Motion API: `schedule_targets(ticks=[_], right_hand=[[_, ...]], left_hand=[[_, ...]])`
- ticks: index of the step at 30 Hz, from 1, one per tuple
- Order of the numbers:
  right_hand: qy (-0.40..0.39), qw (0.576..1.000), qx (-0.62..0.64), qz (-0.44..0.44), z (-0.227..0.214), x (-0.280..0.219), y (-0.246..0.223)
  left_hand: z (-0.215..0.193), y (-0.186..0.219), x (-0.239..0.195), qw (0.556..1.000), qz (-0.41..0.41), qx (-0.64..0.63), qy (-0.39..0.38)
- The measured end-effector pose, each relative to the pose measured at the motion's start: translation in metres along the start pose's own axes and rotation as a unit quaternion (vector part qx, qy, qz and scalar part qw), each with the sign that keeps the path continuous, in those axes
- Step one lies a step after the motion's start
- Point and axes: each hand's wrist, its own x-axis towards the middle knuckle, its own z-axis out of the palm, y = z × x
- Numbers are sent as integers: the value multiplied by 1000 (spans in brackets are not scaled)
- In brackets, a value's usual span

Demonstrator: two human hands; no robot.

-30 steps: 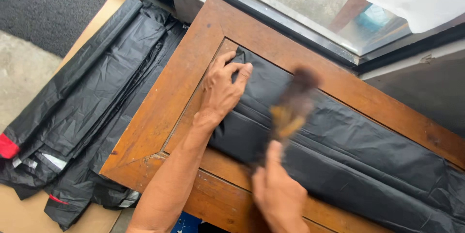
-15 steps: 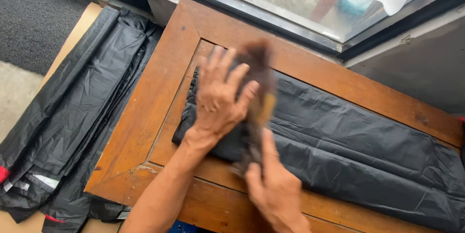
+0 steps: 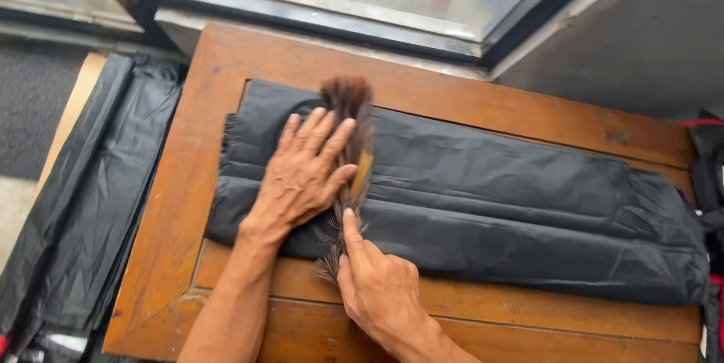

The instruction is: The person uses a feather duster to clean a black fabric item laid out on a wooden table. They brush the surface repeatedly, then fold the fabric into a compact roll and continue dusting the folded bundle.

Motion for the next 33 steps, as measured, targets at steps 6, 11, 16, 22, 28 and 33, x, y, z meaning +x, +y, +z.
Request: schedule_targets(ticks=[6,11,16,22,28,33], right_hand=[[-10,985,-86,148,-26,-23,64],[-94,899,-45,425,-69,-44,115],[-23,911,-19,412,-55,-50,125],[66,977,60,195,-42,-46,106],[-30,914,35,404,-78,-79,139],[50,879,-43,471,-79,-107,162]], left_hand=[[-14,-21,0,1000,5,-4,11],[-11,-29,-7,1000,-2,-20,12],[-13,6,9,996,-69,11,-48],[14,118,55,984,36,-167,-48],[62,129,47,996,58,-40,-52],[59,132,47,996,56,-38,-62]])
